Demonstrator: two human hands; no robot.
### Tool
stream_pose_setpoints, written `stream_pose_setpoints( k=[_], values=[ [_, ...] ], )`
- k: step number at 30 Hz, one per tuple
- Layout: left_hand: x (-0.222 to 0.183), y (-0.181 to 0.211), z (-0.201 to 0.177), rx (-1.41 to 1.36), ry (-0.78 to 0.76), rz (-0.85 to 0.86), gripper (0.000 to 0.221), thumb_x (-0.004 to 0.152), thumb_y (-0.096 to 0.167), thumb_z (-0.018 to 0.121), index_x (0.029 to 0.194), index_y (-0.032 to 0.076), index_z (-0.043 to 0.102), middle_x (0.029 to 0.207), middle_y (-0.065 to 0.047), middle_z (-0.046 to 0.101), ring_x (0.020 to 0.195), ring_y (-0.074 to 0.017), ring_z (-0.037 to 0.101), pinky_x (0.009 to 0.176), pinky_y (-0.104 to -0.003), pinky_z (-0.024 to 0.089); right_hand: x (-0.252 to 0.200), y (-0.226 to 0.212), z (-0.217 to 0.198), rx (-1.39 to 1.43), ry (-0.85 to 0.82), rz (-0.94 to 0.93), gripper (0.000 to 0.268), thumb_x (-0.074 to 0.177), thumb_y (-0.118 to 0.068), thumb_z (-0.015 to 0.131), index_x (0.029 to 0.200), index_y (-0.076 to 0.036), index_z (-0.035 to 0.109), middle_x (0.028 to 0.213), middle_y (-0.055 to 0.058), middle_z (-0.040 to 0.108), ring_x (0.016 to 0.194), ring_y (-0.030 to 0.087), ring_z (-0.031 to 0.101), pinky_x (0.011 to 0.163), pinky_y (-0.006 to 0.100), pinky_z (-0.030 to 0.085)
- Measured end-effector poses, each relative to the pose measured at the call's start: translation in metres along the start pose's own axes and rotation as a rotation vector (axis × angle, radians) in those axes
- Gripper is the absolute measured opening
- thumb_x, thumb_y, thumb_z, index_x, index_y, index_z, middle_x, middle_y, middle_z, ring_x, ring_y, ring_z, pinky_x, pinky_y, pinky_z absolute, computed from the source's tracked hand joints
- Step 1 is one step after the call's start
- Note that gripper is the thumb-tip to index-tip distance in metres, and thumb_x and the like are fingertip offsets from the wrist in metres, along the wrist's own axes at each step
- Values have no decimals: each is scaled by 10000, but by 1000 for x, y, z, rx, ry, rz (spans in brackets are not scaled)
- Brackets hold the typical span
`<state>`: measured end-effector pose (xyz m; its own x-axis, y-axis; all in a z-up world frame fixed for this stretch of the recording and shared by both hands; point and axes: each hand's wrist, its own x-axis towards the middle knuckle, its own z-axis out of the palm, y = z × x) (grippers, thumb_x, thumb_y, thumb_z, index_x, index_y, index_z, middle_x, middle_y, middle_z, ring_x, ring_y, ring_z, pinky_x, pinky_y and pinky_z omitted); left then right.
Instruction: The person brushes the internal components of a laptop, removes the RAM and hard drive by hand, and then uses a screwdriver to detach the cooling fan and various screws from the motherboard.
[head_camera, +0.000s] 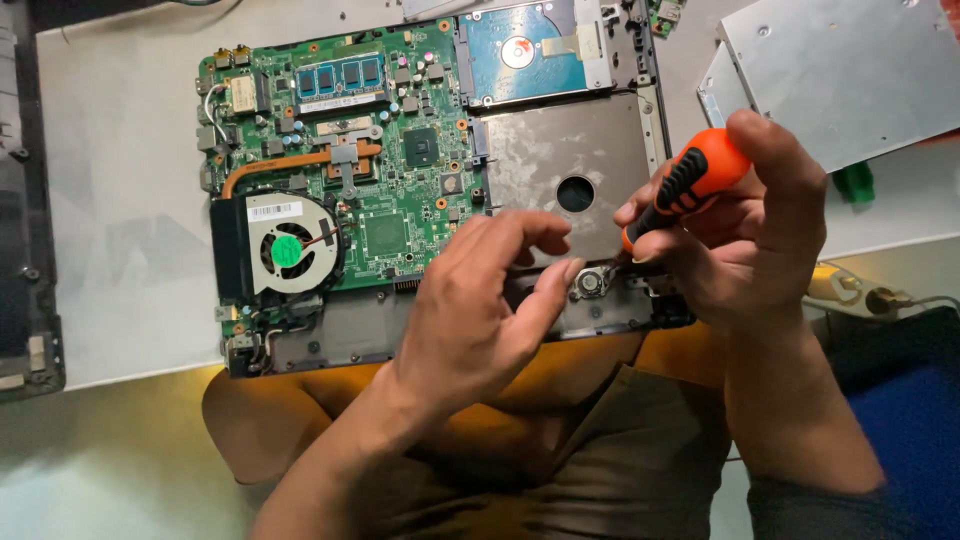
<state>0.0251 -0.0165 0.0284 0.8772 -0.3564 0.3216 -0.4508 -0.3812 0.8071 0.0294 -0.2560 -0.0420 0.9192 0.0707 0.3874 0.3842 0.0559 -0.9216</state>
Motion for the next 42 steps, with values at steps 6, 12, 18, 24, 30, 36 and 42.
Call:
stream_pose_setpoints(
  k=[6,12,18,24,30,36,42],
  values=[
    [17,-17,12,-123,-141,-70,237,961,146,745,1169,69,663,1016,-79,734,916,-231,719,807,-338,574,10,3,-3,-177,-67,-224,828,873,-244,872,1522,-285,360,983,98,657,875,197,748,735,298,622],
    [25,-28,15,-162,-238,39,197,975,138,723,1160,95,672,1046,-62,746,949,-246,720,839,-365,564,6,12,-2,-100,-70,-194,774,955,-221,852,1554,-279,366,983,86,615,860,177,695,756,291,615],
    [25,-31,20,-107,-220,20,176,954,153,742,1111,101,680,973,-67,733,892,-257,710,789,-371,553,12,12,-2,-18,-95,-161,779,926,-165,819,1578,-221,396,1048,119,675,918,190,732,799,303,663],
    [21,-34,22,-72,-191,58,224,939,144,745,1133,70,660,977,-103,712,914,-285,700,800,-387,549,20,-1,-1,8,-163,-144,739,964,-16,760,1559,-208,367,1094,178,663,1004,256,725,851,351,686],
    [22,-31,20,-55,-190,23,220,911,87,713,1110,49,626,989,-124,704,938,-305,701,814,-395,551,25,-11,-4,91,-298,-64,605,1060,-75,598,1550,-191,264,1265,268,674,1013,302,756,906,408,675],
    [23,-31,19,-163,-230,-21,251,935,81,683,1163,53,582,1022,-103,718,958,-255,751,830,-352,581,26,-11,-5,153,-235,23,577,1031,-128,680,1447,-168,283,1146,209,691,989,290,771,846,391,690],
    [23,-28,18,-154,-252,19,314,934,133,720,1213,88,583,1022,-48,754,978,-242,744,839,-369,556,34,-4,-8,-98,-240,-321,730,845,-152,872,1362,-162,357,1009,122,642,877,213,768,728,328,648]
  ],
)
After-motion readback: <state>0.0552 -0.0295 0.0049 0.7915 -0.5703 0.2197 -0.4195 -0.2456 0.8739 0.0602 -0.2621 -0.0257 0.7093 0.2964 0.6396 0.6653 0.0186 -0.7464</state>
